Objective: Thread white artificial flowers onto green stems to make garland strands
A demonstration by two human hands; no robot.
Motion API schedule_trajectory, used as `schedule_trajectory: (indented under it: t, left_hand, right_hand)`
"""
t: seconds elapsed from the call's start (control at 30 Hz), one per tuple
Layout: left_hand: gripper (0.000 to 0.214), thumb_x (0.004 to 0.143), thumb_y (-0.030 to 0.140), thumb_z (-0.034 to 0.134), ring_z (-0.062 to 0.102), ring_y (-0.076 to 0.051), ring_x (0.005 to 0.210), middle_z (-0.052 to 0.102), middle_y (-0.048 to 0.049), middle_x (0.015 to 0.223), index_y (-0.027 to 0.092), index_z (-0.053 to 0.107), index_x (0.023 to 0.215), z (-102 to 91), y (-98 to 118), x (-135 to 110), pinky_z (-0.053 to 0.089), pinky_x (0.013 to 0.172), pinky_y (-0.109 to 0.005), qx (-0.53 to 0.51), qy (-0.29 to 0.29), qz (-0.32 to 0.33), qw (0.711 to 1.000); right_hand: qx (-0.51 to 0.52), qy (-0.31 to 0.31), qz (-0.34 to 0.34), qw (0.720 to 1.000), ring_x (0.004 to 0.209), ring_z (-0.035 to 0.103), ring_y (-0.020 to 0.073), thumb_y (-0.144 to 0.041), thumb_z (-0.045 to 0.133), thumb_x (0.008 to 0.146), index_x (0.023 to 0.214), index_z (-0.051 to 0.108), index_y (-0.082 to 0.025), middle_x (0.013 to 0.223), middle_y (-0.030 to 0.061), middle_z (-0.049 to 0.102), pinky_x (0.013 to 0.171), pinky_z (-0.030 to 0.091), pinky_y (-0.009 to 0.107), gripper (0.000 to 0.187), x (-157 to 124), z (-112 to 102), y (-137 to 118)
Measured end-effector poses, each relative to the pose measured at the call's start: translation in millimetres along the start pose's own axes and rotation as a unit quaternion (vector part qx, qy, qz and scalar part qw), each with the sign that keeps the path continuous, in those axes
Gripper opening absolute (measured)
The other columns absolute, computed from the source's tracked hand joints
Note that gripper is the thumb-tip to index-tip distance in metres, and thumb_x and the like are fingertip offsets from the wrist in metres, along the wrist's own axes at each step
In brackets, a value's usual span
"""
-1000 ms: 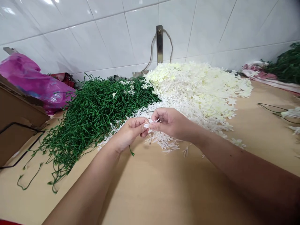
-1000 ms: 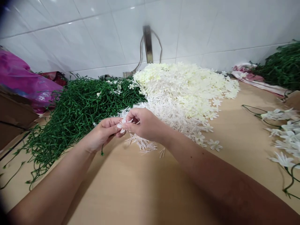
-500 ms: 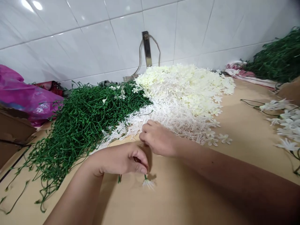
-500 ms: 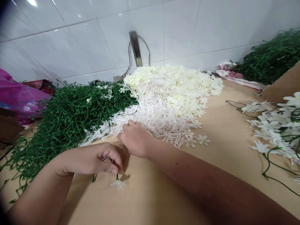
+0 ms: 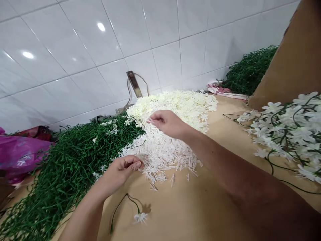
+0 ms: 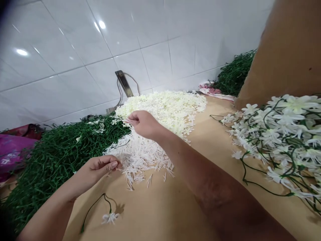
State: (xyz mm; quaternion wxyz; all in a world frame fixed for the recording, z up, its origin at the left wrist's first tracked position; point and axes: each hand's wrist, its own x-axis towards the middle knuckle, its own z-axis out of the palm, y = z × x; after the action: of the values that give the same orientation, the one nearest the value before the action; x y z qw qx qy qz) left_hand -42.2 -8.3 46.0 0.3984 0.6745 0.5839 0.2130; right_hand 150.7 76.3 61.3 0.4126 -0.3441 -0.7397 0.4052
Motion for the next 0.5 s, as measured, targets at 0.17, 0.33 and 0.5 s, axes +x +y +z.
schedule_trajectory:
  t: [0.17,0.33,0.5]
  left_hand:
    - [0.021,0.067,0.035,0.053,0.049,-0.014,0.061,0.058,-0.0018,0.065,0.017,0.061,0.07,11.6,32,46,0.035,0.058,-0.024,0.066,0.094,0.021,0.993]
    - [0.023,0.068,0.031,0.051,0.048,-0.014,0.061,0.059,-0.0042,0.075,0.018,0.061,0.084,41.5,58,103,0.036,0.06,-0.027,0.175,0.165,0.08,0.967]
    - [0.031,0.067,0.038,0.054,0.05,-0.017,0.071,0.056,-0.0074,0.087,0.018,0.061,0.09,79.0,69,130,0.038,0.065,-0.029,0.269,0.153,0.168,0.936]
  right_hand:
    - [0.126,0.128,-0.019,0.984,0.06,0.047,0.0072,-0.024,0.056,0.072,0.071,0.052,-0.014,0.067,0.0009,0.052,0.057,0.04,0.023,0.011,3,-48,-7]
    - [0.21,0.229,-0.031,0.95,0.06,0.046,0.0055,-0.021,0.059,0.068,0.067,0.048,-0.015,0.065,-0.003,0.048,0.058,0.039,0.02,0.012,-3,-76,-13]
    - [0.214,0.296,-0.042,0.93,0.056,0.04,0.0044,-0.022,0.06,0.066,0.065,0.049,-0.015,0.064,-0.004,0.045,0.055,0.035,0.019,0.013,-2,-78,-12]
